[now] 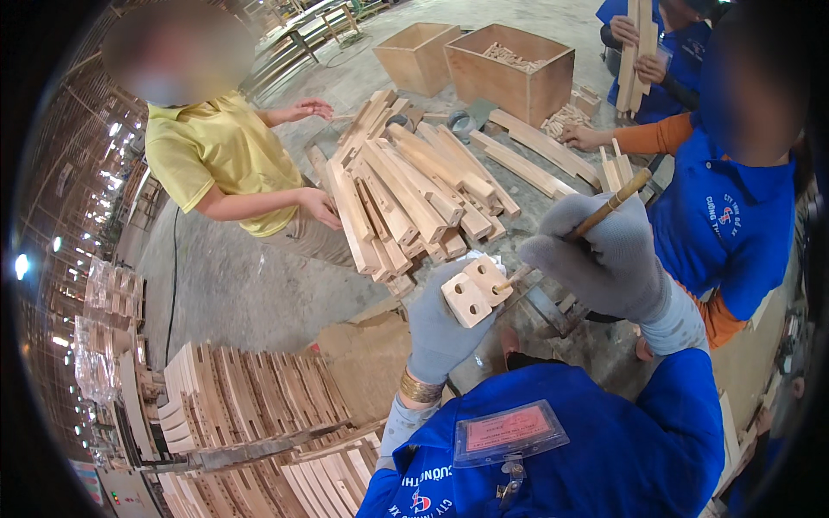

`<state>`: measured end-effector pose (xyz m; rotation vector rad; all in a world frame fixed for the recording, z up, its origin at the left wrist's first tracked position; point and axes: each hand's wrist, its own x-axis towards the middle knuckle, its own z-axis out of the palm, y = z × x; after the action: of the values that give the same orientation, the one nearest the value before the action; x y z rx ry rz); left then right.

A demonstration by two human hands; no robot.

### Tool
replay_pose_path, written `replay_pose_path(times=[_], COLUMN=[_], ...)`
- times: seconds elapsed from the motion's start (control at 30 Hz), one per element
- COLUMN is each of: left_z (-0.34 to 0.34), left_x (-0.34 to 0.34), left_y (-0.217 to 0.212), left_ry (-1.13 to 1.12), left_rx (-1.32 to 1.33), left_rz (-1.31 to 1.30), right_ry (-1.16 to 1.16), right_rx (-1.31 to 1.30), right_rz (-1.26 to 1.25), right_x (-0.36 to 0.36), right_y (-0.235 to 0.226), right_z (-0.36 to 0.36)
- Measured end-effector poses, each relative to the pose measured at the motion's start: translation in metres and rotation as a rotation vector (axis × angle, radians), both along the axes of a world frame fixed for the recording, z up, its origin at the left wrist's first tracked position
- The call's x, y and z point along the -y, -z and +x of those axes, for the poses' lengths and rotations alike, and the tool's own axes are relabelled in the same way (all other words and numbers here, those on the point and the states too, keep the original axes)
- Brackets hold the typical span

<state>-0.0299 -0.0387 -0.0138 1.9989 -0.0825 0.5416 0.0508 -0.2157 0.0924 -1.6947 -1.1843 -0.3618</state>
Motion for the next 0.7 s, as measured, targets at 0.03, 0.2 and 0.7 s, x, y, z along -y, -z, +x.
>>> replay_pose_path(times=[0.03,0.2,0.7], left_z=[0.0,-0.001,0.004], left_x=[0.0,0.0,0.001], left_y=[0.001,0.004,0.004], left_ry=[0.004,0.007,-0.008], left_rx=[0.007,-0.024,0.055], left_rz=[0.01,0.004,0.082], right_ry=[-0.002,0.014,-0.011], right_rx=[-0.019,0.03,-0.103], right_rz=[-0.003,-0.054,0.062], right_x=[0.0,0.003,-0.002], right_y=[0.001,-0.005,-0.01], right_z=[-0.001,-0.003,-0.012])
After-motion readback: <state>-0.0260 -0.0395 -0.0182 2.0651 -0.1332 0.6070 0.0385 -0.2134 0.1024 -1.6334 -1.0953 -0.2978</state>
